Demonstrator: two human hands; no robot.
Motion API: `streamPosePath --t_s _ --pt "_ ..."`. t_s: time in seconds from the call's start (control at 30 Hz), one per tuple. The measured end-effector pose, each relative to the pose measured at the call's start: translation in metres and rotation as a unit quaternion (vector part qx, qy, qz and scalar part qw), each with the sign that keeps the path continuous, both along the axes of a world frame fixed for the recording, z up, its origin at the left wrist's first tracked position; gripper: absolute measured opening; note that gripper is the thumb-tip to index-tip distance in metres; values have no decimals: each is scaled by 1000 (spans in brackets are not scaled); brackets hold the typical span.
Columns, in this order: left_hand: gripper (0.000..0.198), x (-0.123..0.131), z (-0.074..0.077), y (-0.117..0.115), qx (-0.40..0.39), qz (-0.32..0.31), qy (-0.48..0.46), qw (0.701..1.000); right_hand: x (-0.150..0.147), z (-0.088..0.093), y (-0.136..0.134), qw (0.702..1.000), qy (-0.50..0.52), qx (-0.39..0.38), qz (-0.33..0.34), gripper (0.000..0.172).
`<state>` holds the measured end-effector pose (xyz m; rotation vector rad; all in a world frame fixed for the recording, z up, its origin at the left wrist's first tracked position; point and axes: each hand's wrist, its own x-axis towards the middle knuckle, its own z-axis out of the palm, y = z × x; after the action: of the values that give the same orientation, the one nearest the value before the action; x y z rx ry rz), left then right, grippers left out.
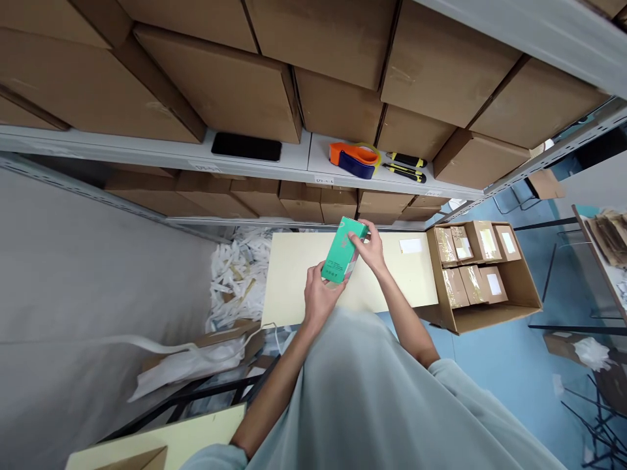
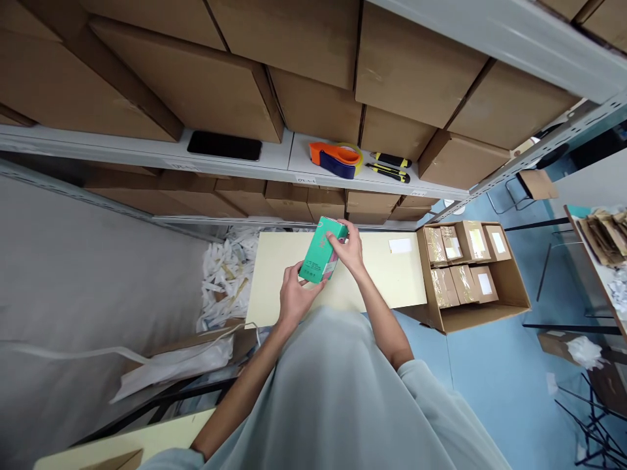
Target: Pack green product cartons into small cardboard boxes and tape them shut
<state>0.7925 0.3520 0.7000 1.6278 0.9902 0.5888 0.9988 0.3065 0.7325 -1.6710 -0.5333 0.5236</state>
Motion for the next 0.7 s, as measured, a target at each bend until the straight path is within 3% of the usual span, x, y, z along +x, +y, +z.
streamPosePath --t_s 0.07,0.17,0.3,0.37,0.53,0.7 --pt "78 -3 -1 1 -30 -7 -30 999 3 2 0 1000 -3 16 0 69" --pt "73 -8 -10 10 -160 36 -71 984 8 5 0 999 15 43 16 66" --pt "65 -16 -22 28 -398 26 -86 913 6 12 2 996 35 57 62 71" --pt "63 -18 -24 36 -465 5 -93 880 1 17 2 995 23 59 80 68" --pt "69 -13 -20 51 -501 9 -113 858 -24 37 -11 979 -137 50 143 50" --pt "72 -4 -19 65 -468 9 -125 875 -63 46 -40 916 -262 15 303 37"
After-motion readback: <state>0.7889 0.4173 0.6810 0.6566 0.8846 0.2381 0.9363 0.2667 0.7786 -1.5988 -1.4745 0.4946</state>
